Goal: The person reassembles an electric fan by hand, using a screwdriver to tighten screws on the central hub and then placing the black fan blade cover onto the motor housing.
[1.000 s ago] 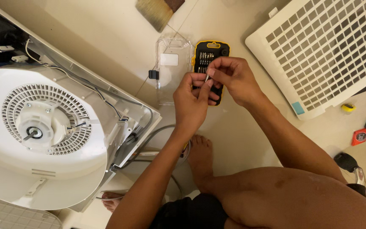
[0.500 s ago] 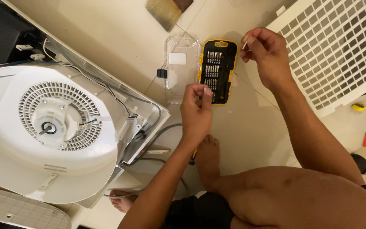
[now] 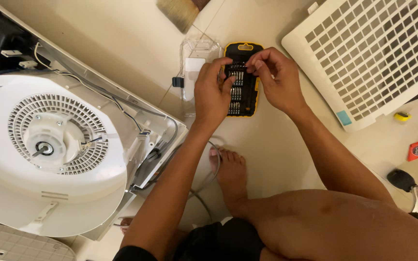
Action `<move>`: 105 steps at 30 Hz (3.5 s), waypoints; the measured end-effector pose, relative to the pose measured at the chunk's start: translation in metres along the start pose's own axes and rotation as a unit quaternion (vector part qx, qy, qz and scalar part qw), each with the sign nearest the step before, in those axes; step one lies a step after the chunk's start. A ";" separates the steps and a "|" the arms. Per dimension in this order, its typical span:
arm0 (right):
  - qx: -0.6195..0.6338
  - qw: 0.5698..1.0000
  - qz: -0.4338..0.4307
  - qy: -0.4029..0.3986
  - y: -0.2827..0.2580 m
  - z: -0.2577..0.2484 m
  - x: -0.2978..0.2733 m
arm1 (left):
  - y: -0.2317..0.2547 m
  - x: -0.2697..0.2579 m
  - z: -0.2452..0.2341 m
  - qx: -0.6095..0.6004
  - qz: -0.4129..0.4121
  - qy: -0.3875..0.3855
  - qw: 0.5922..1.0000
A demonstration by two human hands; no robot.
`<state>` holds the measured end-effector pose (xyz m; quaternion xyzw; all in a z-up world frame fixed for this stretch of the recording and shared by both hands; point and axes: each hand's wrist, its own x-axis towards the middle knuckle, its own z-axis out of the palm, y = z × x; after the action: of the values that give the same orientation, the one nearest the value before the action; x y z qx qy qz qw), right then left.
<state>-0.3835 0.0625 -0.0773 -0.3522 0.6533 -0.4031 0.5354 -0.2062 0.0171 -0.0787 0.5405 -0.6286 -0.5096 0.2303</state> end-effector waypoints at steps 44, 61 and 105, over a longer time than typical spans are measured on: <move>-0.071 0.996 -0.054 0.019 0.011 -0.011 0.020 | -0.007 0.005 0.013 -0.025 0.004 0.043 0.999; -0.105 0.992 -0.069 -0.004 0.012 -0.014 0.027 | -0.009 0.005 0.017 -0.019 0.004 0.048 0.999; -0.239 0.956 -0.163 -0.056 -0.010 -0.012 0.018 | -0.013 0.005 0.009 -0.063 -0.014 0.011 0.998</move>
<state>-0.3985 0.0439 -0.0741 -0.5937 0.6331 -0.2970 0.3981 -0.2099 0.0171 -0.0948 0.5395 -0.5845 -0.5457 0.2638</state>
